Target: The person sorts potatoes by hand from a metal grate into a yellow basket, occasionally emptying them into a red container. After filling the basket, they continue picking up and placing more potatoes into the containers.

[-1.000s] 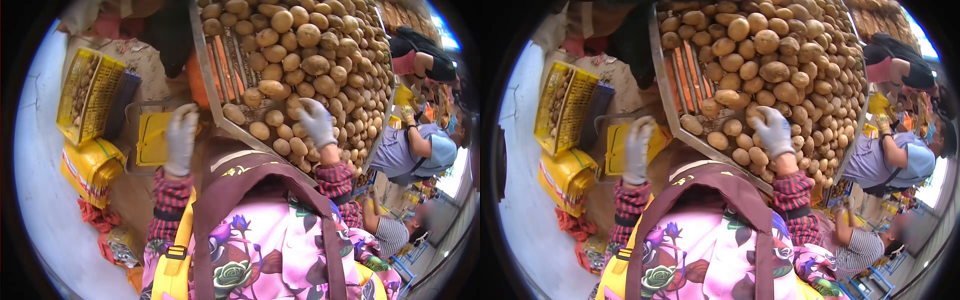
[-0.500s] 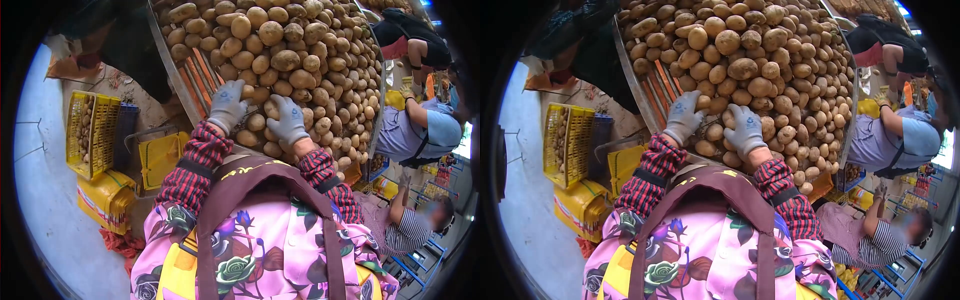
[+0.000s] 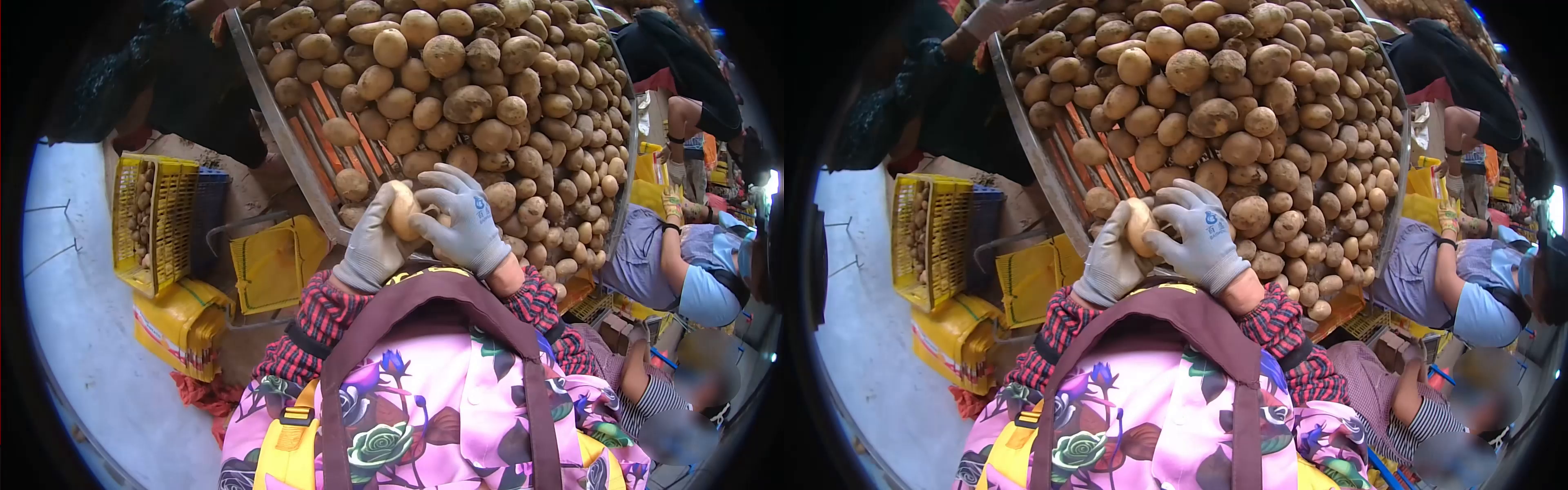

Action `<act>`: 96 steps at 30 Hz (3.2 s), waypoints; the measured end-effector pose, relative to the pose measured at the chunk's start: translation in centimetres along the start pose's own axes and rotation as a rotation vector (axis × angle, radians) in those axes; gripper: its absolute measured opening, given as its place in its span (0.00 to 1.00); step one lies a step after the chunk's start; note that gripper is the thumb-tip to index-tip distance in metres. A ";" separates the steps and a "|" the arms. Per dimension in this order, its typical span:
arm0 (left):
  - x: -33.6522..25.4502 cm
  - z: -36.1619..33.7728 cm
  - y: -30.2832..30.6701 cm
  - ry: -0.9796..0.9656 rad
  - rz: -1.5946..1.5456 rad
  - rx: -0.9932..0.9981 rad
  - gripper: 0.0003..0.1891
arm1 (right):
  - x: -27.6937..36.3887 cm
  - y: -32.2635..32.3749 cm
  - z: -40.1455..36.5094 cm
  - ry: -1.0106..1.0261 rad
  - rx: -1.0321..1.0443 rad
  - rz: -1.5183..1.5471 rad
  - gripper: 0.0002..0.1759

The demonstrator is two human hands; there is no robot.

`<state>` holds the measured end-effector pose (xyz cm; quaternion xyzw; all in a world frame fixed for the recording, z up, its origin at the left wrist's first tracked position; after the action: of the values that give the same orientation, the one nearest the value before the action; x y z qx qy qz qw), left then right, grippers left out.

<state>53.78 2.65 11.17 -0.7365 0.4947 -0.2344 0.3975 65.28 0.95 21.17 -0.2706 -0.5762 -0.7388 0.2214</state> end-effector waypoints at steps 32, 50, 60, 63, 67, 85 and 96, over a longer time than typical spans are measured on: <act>-5.3 -2.4 2.8 -0.123 -0.299 0.074 0.24 | -4.7 -4.0 2.9 -0.668 0.148 1.243 0.31; -1.2 -5.0 0.8 0.084 -0.372 0.330 0.38 | -11.6 3.3 2.8 -0.208 -0.161 -0.564 0.32; -1.9 -3.9 -2.4 -0.007 -0.440 0.378 0.34 | -13.8 4.0 2.2 -0.264 -0.192 -0.158 0.32; -2.3 -4.7 -1.6 -0.092 -0.440 0.307 0.33 | -12.0 3.1 -0.1 -0.513 -0.134 1.203 0.25; -1.8 -6.1 0.1 -0.051 -0.534 0.233 0.31 | -7.9 -1.8 -2.2 -0.722 -0.061 1.613 0.25; 0.5 -12.9 8.7 -0.159 -0.542 0.291 0.34 | 8.2 -13.5 -0.8 -0.732 0.650 1.091 0.36; -3.0 -13.5 10.3 -0.361 -0.620 0.243 0.35 | 8.5 -15.5 2.1 -0.599 0.594 0.924 0.22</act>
<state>37.01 -1.36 10.68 -0.8281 0.1390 -0.2670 0.4729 49.28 6.56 15.80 -0.6141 -0.6176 -0.2672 0.4124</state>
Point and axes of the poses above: each hand's wrist, its own z-axis towards the middle knuckle, its own y-axis out of the back of the hand, x = y × z, the point moved 8 cm from there along z, towards the middle knuckle, and after that the axes turned 4 degrees about -x, right-handed, at the moved point
